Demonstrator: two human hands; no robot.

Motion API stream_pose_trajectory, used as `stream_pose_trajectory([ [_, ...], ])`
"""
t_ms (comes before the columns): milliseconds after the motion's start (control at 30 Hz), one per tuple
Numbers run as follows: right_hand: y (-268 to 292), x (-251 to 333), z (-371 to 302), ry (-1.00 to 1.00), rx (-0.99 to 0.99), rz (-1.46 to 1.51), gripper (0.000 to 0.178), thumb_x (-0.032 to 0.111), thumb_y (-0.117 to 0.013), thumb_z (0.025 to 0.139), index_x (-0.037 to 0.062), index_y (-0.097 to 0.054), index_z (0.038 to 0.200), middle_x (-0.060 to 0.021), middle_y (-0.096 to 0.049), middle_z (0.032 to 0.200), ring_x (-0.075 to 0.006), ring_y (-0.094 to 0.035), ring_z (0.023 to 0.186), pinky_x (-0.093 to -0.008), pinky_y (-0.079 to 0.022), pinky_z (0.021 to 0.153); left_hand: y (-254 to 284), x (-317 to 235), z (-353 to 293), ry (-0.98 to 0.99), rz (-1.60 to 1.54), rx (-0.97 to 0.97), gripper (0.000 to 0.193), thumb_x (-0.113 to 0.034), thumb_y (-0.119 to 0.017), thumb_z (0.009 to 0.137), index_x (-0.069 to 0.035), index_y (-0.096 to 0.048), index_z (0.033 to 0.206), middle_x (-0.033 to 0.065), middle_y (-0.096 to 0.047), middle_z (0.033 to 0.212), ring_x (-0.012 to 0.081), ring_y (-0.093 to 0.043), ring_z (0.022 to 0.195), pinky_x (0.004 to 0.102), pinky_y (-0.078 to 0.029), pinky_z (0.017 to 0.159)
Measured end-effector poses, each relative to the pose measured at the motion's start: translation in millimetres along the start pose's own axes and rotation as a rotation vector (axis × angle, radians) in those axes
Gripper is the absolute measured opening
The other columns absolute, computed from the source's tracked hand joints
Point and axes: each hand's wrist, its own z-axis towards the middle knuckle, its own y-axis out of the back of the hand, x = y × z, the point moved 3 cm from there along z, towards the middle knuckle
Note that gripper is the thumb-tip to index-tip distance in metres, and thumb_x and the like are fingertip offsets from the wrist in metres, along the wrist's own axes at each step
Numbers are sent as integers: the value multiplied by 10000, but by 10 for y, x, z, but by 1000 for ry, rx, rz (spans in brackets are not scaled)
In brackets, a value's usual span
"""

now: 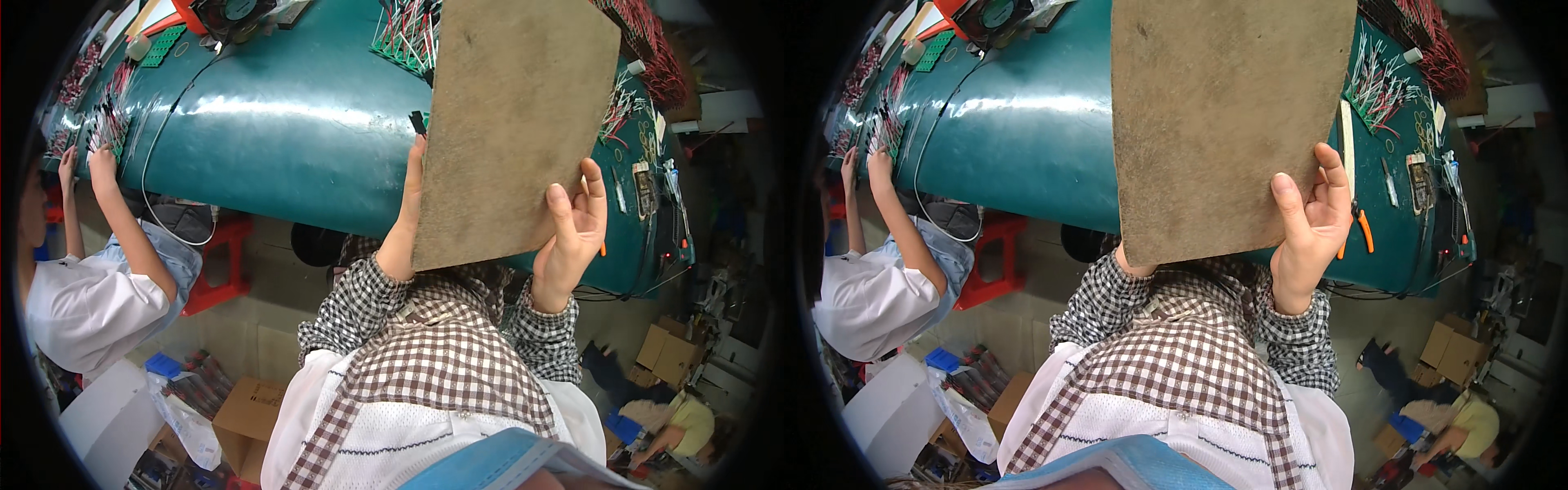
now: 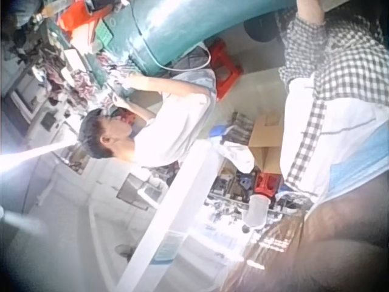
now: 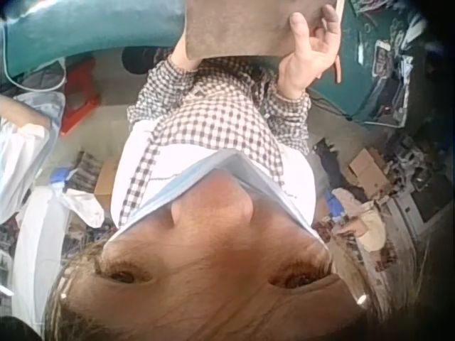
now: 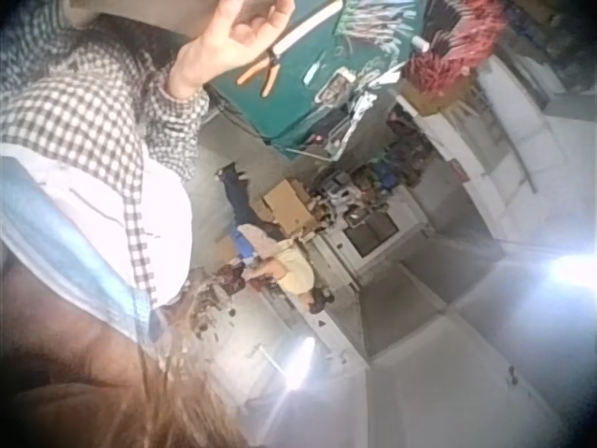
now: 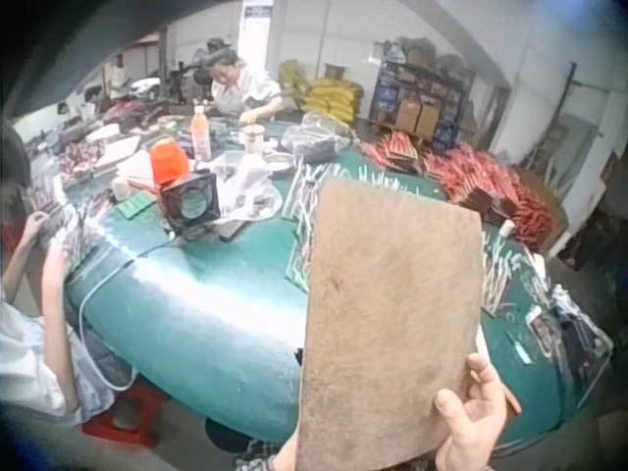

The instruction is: The person solders connections on a circuit board array using a soldering iron and solder wire. They then handle and inspect the wired circuit board by hand and position it onto a wooden board.

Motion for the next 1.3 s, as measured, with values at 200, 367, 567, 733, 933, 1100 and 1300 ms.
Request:
stream_pose_trajectory([
  [200, -77, 1, 32, 2, 3, -30, 453, -19, -596, 817, -38, -440, 1242, -119, -525, 1162, -167, -509, 1072, -269, -390, 931, 59, -14, 32, -90, 27, 110, 652, -551, -312, 922, -89, -315, 1382, 146, -415, 1351, 263, -486, 1172, 385, -460, 934],
  [367, -104, -43, 53, -47, 2, 4, 487, -38, -644, 783, -46, -445, 1227, -116, -494, 1180, -166, -507, 1059, -257, -438, 876, 159, -30, 145, -150, 124, 128, 575, -449, -313, 958, -44, -305, 1366, 158, -441, 1318, 263, -529, 1123, 370, -508, 874],
  [567, -158, -62, 48, -65, 38, -66, 540, -12, -676, 763, -42, -422, 1239, -131, -491, 1193, -185, -499, 1092, -287, -414, 926, 159, -5, 107, -96, -105, 160, 580, -449, -328, 954, -43, -298, 1366, 169, -435, 1320, 268, -528, 1125, 380, -509, 876],
  [733, -170, -84, 58, -37, 70, -188, 617, 48, -727, 739, -29, -401, 1257, -129, -502, 1177, -187, -500, 1083, -287, -420, 910, 198, 1, 63, -40, 0, 66, 601, -482, -334, 942, -60, -300, 1369, 170, -424, 1331, 265, -508, 1151, 374, -503, 884],
  [933, -163, 133, 6, 333, 89, -850, 624, 109, -736, 738, 56, -436, 1283, -77, -471, 1238, -208, -432, 1176, -338, -346, 958, 308, 67, 82, -79, -77, 166, 573, -454, -355, 944, -60, -328, 1359, 159, -449, 1311, 251, -518, 1140, 373, -506, 881],
  [1100, -254, 262, -2, 305, 250, -775, 354, 1, -665, 755, 74, -597, 1095, -70, -522, 1126, -132, -508, 844, -239, -434, 676, 350, 152, 80, -34, -54, 148, 567, -444, -359, 946, -52, -332, 1356, 161, -455, 1303, 250, -528, 1126, 372, -510, 876],
  [1300, -283, 229, -56, 313, 319, -795, 254, -87, -535, 820, 41, -634, 1015, -117, -532, 1066, -215, -559, 933, -282, -472, 767, 407, 232, 74, 17, -27, 113, 561, -431, -364, 949, -43, -336, 1352, 164, -463, 1294, 248, -539, 1110, 371, -514, 870],
])
